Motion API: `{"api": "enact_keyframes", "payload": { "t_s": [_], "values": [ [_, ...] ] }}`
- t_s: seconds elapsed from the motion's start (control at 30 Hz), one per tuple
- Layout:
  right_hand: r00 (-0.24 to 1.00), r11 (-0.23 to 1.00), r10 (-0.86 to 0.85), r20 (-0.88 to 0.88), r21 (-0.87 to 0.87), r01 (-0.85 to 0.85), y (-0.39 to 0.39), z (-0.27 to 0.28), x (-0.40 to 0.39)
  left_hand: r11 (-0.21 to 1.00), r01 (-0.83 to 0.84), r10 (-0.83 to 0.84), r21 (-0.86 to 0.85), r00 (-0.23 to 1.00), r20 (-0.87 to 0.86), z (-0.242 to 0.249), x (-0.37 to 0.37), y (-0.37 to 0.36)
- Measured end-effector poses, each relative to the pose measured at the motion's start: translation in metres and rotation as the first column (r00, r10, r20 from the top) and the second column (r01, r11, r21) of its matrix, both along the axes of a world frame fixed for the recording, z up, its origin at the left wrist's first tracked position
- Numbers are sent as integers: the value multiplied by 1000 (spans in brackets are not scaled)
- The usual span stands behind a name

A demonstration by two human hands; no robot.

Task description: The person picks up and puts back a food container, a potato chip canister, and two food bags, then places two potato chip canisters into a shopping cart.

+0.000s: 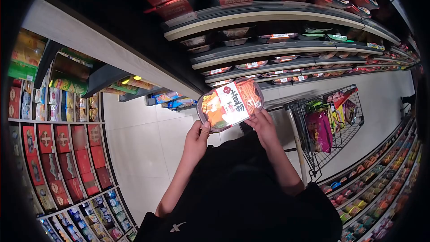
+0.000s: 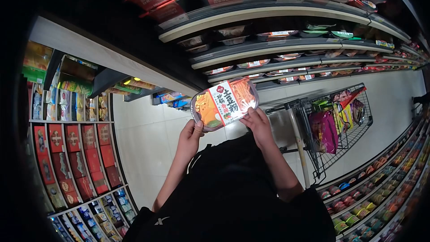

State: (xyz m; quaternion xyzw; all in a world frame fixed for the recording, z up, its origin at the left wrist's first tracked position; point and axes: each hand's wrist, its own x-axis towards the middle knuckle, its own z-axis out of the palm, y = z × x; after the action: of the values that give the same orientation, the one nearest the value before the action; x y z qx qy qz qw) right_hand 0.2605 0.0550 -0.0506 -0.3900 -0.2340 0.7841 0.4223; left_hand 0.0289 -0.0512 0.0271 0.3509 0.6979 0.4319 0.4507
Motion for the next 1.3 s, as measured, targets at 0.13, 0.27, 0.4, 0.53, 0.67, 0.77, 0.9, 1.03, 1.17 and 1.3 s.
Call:
{"api": "enact_keyframes", "payload": {
  "t_s": [0.13,0.27,0.4,0.53,0.67,0.77,0.9,1.03,1.17,1.3],
  "values": [
    [999,999,42,-11,-1,-42,14,2,2,1000,-26,26,-2,1000,-1,-2,3,7],
    [997,997,74,-19,6,-74,26,-1,3,999,-35,35,-13,999,-17,-11,2,14],
    [994,995,104,-21,8,-104,41,0,5,996,-45,43,-78,999,-28,-4,10,26],
    [995,995,97,-18,-20,-97,59,-12,11,986,3,-11,-166,999,-50,-6,12,36],
    [996,996,83,-17,-32,-84,79,-25,15,984,72,-83,-163,995,-56,-10,18,49],
    [999,993,31,12,-118,-29,98,-30,16,969,118,-140,-216,986,-89,-4,28,57],
    [990,987,7,141,-159,16,134,-93,11,937,225,-242,-269,970,-32,10,43,73],
    [969,968,-98,225,-203,145,167,-116,-5,939,243,-253,-243,967,-12,8,60,83],
    [956,960,-212,203,-138,242,197,-159,-18,943,209,-203,-261,978,49,4,74,88],
    [952,936,-240,190,-217,279,234,-178,-21,948,206,-201,-241,979,44,3,76,90]
  ]
}}
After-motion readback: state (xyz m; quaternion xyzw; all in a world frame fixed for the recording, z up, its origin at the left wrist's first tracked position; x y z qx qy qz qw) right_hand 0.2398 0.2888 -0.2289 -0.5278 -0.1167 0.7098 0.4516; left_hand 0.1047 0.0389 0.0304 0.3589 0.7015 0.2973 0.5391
